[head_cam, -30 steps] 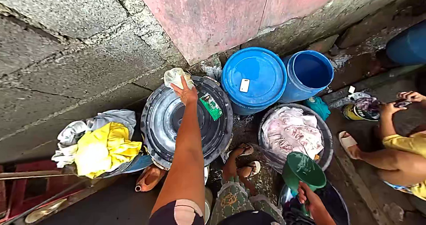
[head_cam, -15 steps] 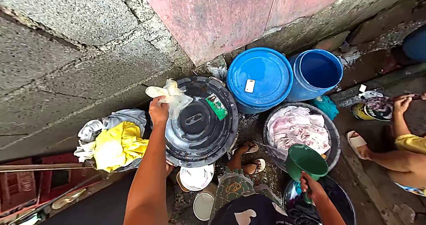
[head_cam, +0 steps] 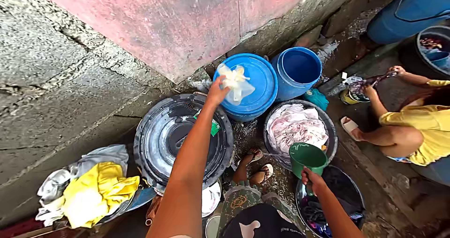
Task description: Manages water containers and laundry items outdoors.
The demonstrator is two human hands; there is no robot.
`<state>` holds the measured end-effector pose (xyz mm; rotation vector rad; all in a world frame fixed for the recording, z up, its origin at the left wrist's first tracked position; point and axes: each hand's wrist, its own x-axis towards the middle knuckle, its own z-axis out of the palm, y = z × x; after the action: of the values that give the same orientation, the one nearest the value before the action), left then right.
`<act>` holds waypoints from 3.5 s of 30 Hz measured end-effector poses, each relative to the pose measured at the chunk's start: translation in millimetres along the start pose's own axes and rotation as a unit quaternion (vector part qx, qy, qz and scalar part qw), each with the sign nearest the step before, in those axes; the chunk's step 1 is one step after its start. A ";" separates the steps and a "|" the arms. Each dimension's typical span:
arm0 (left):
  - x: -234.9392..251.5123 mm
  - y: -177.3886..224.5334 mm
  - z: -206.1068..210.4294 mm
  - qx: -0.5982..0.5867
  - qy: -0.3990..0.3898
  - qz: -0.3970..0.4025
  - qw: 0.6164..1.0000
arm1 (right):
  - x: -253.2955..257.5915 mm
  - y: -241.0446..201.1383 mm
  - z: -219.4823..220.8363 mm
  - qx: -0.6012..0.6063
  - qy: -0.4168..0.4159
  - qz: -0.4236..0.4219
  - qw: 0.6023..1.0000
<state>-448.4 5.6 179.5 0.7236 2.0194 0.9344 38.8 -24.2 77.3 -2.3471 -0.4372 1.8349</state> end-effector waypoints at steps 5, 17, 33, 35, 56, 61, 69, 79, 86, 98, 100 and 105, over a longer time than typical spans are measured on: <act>-1.8 -37.3 -44.9 0.172 0.037 -0.036 0.984 | 6.1 -6.1 -1.5 -0.058 0.017 -0.005 0.998; -8.6 -138.8 -45.2 0.241 0.126 -0.229 0.935 | 26.1 -21.5 -4.2 -0.390 0.108 -0.027 0.914; 26.7 -6.5 102.4 0.272 -0.080 0.009 0.959 | 7.2 -52.4 20.6 -0.523 0.107 -0.028 0.845; 35.5 24.8 99.1 0.274 -0.108 0.003 0.956 | 4.2 -53.8 22.6 -0.512 0.103 -0.032 0.852; -44.8 -133.7 22.8 0.065 0.211 -0.400 0.889 | 6.5 -19.6 14.1 -0.524 0.092 -0.014 0.847; -53.6 -129.9 7.0 0.059 0.185 -0.321 0.927 | 12.2 -23.2 11.8 -0.504 0.088 -0.026 0.859; -13.2 -65.3 -29.1 -0.050 0.091 -0.083 0.991 | 15.2 -27.5 5.2 -0.523 0.072 -0.034 0.849; -270.4 -194.7 108.5 0.315 -0.043 -0.199 0.927 | 18.1 -14.0 -5.9 -0.546 0.042 -0.062 0.835; -289.4 -216.8 107.6 0.429 -0.019 -0.152 0.890 | 16.7 -10.4 -12.5 -0.583 0.038 -0.077 0.808; -335.7 -68.7 -27.1 0.336 0.125 0.002 0.934 | -9.0 -18.1 -16.8 -0.583 0.018 -0.110 0.805; -333.8 -56.8 -58.0 0.333 0.120 0.025 0.935 | -9.4 -13.4 -21.1 -0.573 0.014 -0.101 0.813; -324.6 -46.4 -84.4 0.348 0.100 0.028 0.932 | -7.1 -0.4 -31.6 -0.520 0.021 -0.081 0.850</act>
<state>-353.0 -291.3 311.2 1.0964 2.5485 0.3002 67.6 -23.7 92.0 -2.7293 -1.9630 1.6486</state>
